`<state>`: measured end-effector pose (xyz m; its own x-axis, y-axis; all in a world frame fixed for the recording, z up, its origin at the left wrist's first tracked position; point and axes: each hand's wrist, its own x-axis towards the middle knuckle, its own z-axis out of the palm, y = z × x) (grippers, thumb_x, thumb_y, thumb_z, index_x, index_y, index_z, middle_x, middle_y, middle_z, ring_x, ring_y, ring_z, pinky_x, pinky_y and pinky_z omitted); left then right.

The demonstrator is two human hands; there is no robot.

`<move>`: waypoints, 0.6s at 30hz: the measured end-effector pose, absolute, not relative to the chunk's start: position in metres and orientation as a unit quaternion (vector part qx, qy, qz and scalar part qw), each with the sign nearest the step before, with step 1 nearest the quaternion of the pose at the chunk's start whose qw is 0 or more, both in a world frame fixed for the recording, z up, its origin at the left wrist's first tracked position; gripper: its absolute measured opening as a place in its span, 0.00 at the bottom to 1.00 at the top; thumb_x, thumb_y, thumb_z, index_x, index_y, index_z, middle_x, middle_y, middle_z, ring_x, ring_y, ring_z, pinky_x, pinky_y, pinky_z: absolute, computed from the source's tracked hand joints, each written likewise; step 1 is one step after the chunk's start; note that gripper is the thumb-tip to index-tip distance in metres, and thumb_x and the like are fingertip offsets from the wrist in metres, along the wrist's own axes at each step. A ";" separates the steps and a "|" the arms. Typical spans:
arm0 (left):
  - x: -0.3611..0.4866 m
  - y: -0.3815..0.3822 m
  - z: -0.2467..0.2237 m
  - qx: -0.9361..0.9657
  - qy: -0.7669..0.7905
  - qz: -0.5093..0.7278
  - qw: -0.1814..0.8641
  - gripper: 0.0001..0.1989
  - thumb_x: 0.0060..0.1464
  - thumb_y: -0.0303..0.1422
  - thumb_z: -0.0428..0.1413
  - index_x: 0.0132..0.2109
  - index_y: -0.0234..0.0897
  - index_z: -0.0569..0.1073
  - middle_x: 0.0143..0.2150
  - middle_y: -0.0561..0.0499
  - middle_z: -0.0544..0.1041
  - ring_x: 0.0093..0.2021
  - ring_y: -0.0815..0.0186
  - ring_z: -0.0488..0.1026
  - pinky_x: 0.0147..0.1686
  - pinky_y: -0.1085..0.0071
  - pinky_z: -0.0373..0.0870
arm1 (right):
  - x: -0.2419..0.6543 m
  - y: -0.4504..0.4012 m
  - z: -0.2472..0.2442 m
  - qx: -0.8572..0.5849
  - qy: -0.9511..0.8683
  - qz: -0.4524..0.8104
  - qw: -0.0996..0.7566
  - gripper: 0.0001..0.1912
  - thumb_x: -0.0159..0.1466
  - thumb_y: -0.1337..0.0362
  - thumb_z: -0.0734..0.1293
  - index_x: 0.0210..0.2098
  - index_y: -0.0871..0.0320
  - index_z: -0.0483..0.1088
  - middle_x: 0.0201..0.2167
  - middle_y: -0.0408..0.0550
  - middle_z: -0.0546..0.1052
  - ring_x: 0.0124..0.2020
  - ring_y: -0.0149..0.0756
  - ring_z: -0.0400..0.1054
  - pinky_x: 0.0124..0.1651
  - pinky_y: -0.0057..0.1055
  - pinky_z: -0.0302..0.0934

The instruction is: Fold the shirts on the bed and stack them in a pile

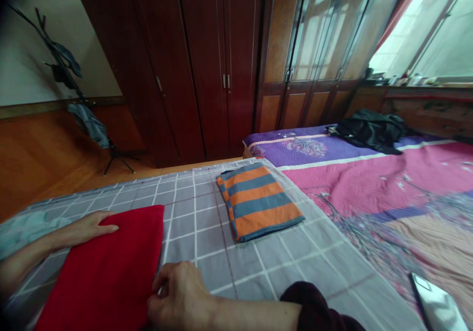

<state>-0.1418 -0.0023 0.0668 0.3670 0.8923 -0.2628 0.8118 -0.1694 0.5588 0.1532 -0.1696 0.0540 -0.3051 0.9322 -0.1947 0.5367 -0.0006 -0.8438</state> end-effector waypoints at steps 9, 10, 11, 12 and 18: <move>-0.046 0.018 0.144 0.745 0.475 0.207 0.421 0.26 0.47 0.45 0.60 0.50 0.35 0.71 0.44 0.49 0.79 0.42 0.58 0.75 0.45 0.64 0.71 | 0.229 -0.164 0.109 -0.508 -0.555 0.522 0.401 0.03 0.50 0.67 0.63 0.26 0.59 0.65 0.14 0.35 0.64 0.14 0.22 0.55 0.15 0.18 0.47; -0.031 0.022 0.152 0.748 0.459 0.216 0.429 0.27 0.47 0.45 0.61 0.50 0.34 0.70 0.44 0.48 0.79 0.41 0.59 0.75 0.44 0.64 0.72 | 0.242 -0.164 0.115 -0.512 -0.546 0.517 0.415 0.05 0.50 0.65 0.64 0.27 0.59 0.65 0.14 0.35 0.65 0.14 0.22 0.55 0.15 0.19 0.48; -0.014 0.027 0.160 0.750 0.442 0.226 0.436 0.27 0.46 0.44 0.61 0.51 0.33 0.70 0.43 0.47 0.79 0.40 0.59 0.75 0.43 0.64 0.72 | 0.257 -0.164 0.122 -0.515 -0.537 0.512 0.429 0.06 0.49 0.63 0.65 0.27 0.59 0.65 0.14 0.35 0.65 0.13 0.22 0.56 0.14 0.19 0.50; 0.003 0.032 0.167 0.753 0.424 0.235 0.446 0.28 0.46 0.44 0.62 0.50 0.32 0.70 0.42 0.46 0.79 0.39 0.59 0.76 0.41 0.63 0.72 | 0.271 -0.164 0.128 -0.518 -0.529 0.504 0.445 0.08 0.49 0.61 0.65 0.26 0.58 0.65 0.14 0.35 0.65 0.13 0.23 0.57 0.14 0.20 0.52; 0.106 0.073 0.189 0.784 0.341 0.255 0.452 0.18 0.46 0.36 0.60 0.44 0.30 0.73 0.36 0.47 0.79 0.33 0.63 0.74 0.33 0.67 0.72 | 0.357 -0.161 0.154 -0.572 -0.484 0.415 0.516 0.13 0.48 0.56 0.69 0.25 0.59 0.66 0.13 0.37 0.67 0.11 0.23 0.58 0.13 0.20 0.49</move>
